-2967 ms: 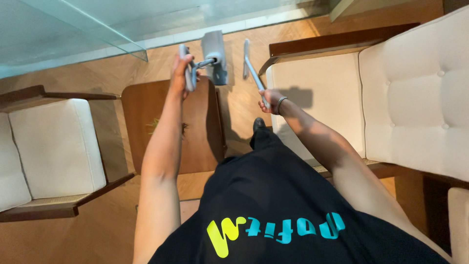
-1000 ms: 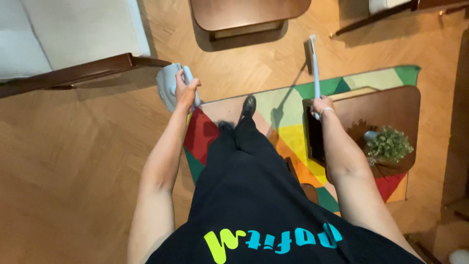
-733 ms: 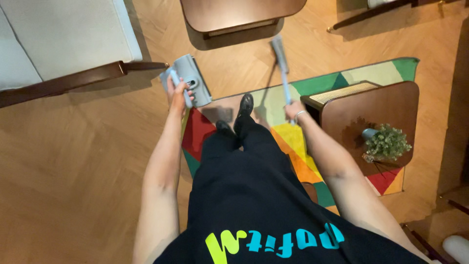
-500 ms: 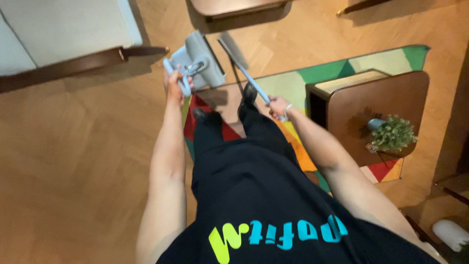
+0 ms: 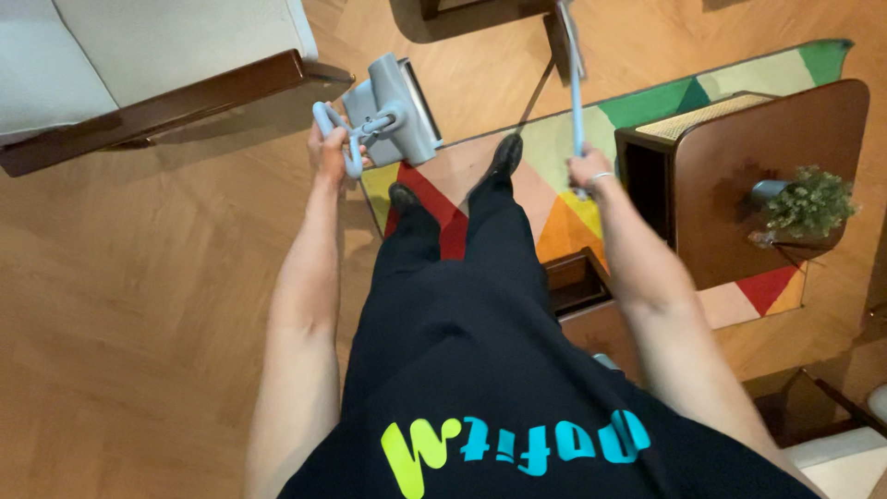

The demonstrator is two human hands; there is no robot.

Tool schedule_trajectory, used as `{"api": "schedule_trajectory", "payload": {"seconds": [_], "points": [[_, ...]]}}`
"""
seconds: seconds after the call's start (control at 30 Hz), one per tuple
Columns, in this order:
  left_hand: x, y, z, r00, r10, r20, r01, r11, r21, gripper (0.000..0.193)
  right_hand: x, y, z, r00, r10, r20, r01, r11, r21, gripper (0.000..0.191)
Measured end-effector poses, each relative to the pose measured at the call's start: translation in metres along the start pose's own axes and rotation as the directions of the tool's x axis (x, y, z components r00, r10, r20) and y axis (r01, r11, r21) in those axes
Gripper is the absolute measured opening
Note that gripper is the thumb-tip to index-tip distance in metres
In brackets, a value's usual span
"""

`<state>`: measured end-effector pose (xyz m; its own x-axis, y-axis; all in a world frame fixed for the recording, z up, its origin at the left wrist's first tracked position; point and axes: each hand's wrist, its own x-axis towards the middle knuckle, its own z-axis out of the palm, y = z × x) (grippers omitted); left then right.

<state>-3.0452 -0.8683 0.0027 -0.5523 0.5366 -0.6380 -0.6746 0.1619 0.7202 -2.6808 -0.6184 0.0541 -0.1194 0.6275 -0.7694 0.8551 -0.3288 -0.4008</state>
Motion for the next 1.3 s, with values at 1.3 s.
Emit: {"api": "schedule_trajectory", "payload": {"seconds": [1.3], "points": [[-0.045,0.030,-0.110,0.994,-0.009,-0.110,-0.009,0.987,-0.158,0.085,-0.034,-0.066,0.077,0.851,0.066,0.521,-0.082,0.997,0.008,0.060]]}}
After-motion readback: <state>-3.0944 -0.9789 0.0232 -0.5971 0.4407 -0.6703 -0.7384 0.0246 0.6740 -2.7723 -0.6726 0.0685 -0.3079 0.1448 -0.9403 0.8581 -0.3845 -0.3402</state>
